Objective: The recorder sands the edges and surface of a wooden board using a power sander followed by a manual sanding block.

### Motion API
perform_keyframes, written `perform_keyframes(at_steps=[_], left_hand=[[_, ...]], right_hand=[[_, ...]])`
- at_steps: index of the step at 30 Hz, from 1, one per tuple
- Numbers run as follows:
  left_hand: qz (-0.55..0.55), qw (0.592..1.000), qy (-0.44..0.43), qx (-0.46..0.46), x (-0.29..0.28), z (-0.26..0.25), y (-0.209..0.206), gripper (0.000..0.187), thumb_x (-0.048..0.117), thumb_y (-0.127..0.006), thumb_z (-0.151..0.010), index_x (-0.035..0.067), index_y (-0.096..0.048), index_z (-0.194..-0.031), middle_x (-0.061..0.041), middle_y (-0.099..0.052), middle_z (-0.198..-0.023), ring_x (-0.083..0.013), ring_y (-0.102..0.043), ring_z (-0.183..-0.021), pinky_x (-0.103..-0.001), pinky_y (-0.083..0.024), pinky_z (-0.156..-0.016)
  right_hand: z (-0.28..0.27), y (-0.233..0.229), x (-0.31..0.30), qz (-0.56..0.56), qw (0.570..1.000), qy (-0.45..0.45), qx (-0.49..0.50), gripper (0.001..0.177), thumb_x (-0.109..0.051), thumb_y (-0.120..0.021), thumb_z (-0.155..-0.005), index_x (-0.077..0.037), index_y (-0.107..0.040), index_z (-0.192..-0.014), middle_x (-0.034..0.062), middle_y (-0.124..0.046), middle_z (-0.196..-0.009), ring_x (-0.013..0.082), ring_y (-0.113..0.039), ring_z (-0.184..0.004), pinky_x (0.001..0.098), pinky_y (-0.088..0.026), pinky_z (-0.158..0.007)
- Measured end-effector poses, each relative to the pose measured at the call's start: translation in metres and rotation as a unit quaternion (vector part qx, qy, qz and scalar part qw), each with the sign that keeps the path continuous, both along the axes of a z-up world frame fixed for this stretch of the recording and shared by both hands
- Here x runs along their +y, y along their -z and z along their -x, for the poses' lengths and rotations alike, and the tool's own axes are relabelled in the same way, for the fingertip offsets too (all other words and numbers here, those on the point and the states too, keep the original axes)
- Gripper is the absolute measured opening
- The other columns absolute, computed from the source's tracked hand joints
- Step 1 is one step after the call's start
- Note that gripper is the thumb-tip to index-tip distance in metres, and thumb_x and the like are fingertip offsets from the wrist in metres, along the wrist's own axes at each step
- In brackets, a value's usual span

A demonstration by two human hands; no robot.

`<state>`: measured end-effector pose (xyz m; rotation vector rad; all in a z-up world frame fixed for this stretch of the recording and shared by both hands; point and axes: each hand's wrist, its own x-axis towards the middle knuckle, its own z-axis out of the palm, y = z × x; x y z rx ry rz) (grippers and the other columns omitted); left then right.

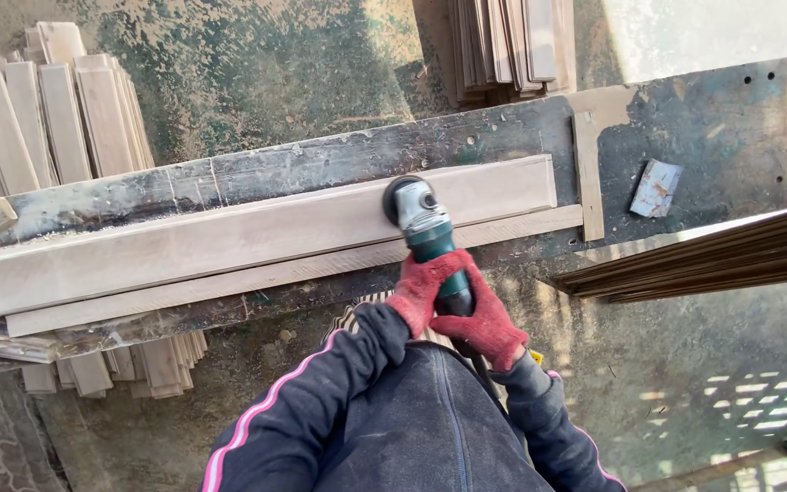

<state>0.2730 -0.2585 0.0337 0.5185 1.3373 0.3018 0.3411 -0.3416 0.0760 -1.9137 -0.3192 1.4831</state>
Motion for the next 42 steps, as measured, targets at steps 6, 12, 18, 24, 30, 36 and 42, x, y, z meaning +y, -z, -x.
perform_keyframes(at_steps=[6,12,18,24,30,36,42], left_hand=[[-0.007,0.996,0.078,-0.036,-0.002,-0.031,-0.021,0.06,0.029,-0.097,-0.056,0.011,-0.072,-0.108,-0.007,-0.071,-0.083,-0.0218,-0.07,-0.088,-0.038,-0.052,-0.088],[-0.022,1.0,-0.006,-0.002,-0.005,-0.013,-0.001,0.061,0.029,-0.099,-0.058,0.011,-0.073,-0.11,-0.012,-0.073,-0.089,-0.0246,-0.069,-0.091,-0.045,-0.054,-0.088],[-0.025,0.997,0.003,0.074,-0.015,-0.029,0.011,0.07,0.037,-0.099,-0.058,0.006,-0.07,-0.114,-0.016,-0.071,-0.091,-0.0272,-0.068,-0.092,-0.045,-0.053,-0.091],[-0.034,0.996,0.081,0.024,-0.023,-0.092,0.003,0.054,0.032,-0.096,-0.059,0.012,-0.073,-0.104,-0.005,-0.07,-0.076,-0.017,-0.069,-0.074,-0.031,-0.053,-0.077],[-0.039,0.996,0.07,0.049,-0.03,-0.086,0.01,0.057,0.035,-0.099,-0.057,0.01,-0.075,-0.103,-0.011,-0.071,-0.077,-0.0214,-0.069,-0.077,-0.035,-0.054,-0.079],[-0.019,0.993,0.101,0.059,-0.052,-0.116,0.036,0.054,0.034,-0.1,-0.056,0.015,-0.078,-0.102,-0.01,-0.074,-0.082,-0.0262,-0.074,-0.085,-0.041,-0.057,-0.085],[-0.014,0.994,0.105,0.0,-0.055,-0.132,0.008,0.057,0.025,-0.097,-0.055,0.009,-0.075,-0.105,-0.012,-0.073,-0.084,-0.0282,-0.073,-0.088,-0.047,-0.057,-0.085]], right_hand=[[-0.009,0.019,-0.017,0.032,0.993,0.105,-0.051,0.113,-0.027,-0.102,-0.045,-0.026,-0.054,-0.147,0.0172,-0.069,-0.108,0.0291,-0.066,-0.099,0.0462,-0.053,-0.089],[-0.007,-0.003,0.004,0.021,0.999,0.023,-0.019,0.118,-0.029,-0.102,-0.041,-0.03,-0.051,-0.147,0.0156,-0.069,-0.115,0.0301,-0.067,-0.107,0.0457,-0.054,-0.094],[-0.037,-0.007,-0.003,0.046,0.995,-0.083,-0.029,0.127,-0.042,-0.1,-0.04,-0.039,-0.042,-0.154,0.0156,-0.067,-0.132,0.0335,-0.062,-0.128,0.0459,-0.049,-0.11],[-0.077,0.033,-0.036,0.052,0.998,0.029,-0.036,0.128,-0.039,-0.1,-0.043,-0.032,-0.04,-0.156,0.017,-0.066,-0.132,0.0333,-0.062,-0.127,0.0467,-0.048,-0.109],[-0.081,0.023,-0.036,0.059,0.998,-0.011,-0.018,0.129,-0.039,-0.1,-0.043,-0.038,-0.038,-0.156,0.0136,-0.066,-0.133,0.0313,-0.062,-0.128,0.0447,-0.05,-0.109],[-0.099,0.03,-0.062,0.08,0.996,0.011,-0.024,0.129,-0.038,-0.101,-0.042,-0.041,-0.04,-0.155,0.0136,-0.068,-0.13,0.0311,-0.064,-0.125,0.0443,-0.052,-0.107],[-0.109,0.054,-0.074,0.047,0.993,0.103,-0.028,0.116,-0.026,-0.101,-0.043,-0.028,-0.052,-0.148,0.015,-0.07,-0.118,0.0301,-0.066,-0.111,0.0453,-0.052,-0.096]])
